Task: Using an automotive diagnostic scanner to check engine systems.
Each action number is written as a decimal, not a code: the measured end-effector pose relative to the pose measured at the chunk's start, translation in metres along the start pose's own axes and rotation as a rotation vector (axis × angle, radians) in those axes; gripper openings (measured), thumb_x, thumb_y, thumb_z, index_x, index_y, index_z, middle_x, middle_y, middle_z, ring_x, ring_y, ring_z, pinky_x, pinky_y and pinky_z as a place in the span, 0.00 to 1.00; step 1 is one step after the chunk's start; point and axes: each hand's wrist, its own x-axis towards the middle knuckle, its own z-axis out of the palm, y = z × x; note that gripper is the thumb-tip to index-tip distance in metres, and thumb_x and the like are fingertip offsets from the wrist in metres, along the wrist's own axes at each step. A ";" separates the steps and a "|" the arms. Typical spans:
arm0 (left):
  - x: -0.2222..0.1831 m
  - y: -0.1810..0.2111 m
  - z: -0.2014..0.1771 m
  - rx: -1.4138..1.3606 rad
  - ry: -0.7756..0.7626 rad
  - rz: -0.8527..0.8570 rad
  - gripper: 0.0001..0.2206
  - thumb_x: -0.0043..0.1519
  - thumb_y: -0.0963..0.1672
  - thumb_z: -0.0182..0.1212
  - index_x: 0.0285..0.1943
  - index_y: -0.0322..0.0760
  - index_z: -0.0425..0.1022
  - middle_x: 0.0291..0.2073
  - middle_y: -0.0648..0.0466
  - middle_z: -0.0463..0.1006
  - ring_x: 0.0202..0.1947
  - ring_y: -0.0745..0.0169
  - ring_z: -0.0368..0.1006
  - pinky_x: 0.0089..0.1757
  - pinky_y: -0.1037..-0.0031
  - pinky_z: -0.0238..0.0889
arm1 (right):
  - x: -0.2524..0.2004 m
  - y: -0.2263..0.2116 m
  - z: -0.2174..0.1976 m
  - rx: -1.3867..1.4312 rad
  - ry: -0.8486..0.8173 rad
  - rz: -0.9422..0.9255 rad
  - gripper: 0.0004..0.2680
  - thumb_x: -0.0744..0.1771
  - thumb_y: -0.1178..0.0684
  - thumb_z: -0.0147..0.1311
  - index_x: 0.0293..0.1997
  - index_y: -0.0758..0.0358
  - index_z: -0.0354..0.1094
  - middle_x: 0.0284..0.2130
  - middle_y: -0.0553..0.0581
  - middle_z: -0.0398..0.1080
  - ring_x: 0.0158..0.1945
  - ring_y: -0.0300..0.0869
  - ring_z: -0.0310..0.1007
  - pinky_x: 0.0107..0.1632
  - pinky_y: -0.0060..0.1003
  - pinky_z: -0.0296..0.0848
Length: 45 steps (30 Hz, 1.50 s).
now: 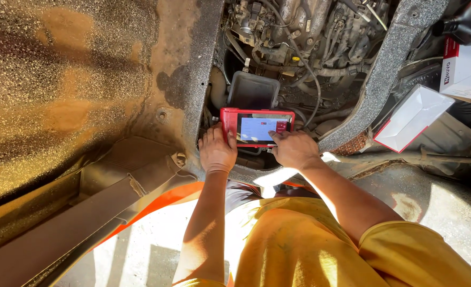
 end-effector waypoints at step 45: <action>-0.001 -0.002 0.007 0.045 0.037 0.010 0.19 0.63 0.53 0.50 0.57 0.45 0.75 0.44 0.51 0.77 0.44 0.50 0.77 0.46 0.59 0.66 | -0.001 0.001 0.006 0.019 0.015 0.010 0.21 0.65 0.39 0.45 0.64 0.51 0.67 0.38 0.60 0.79 0.41 0.56 0.81 0.49 0.50 0.74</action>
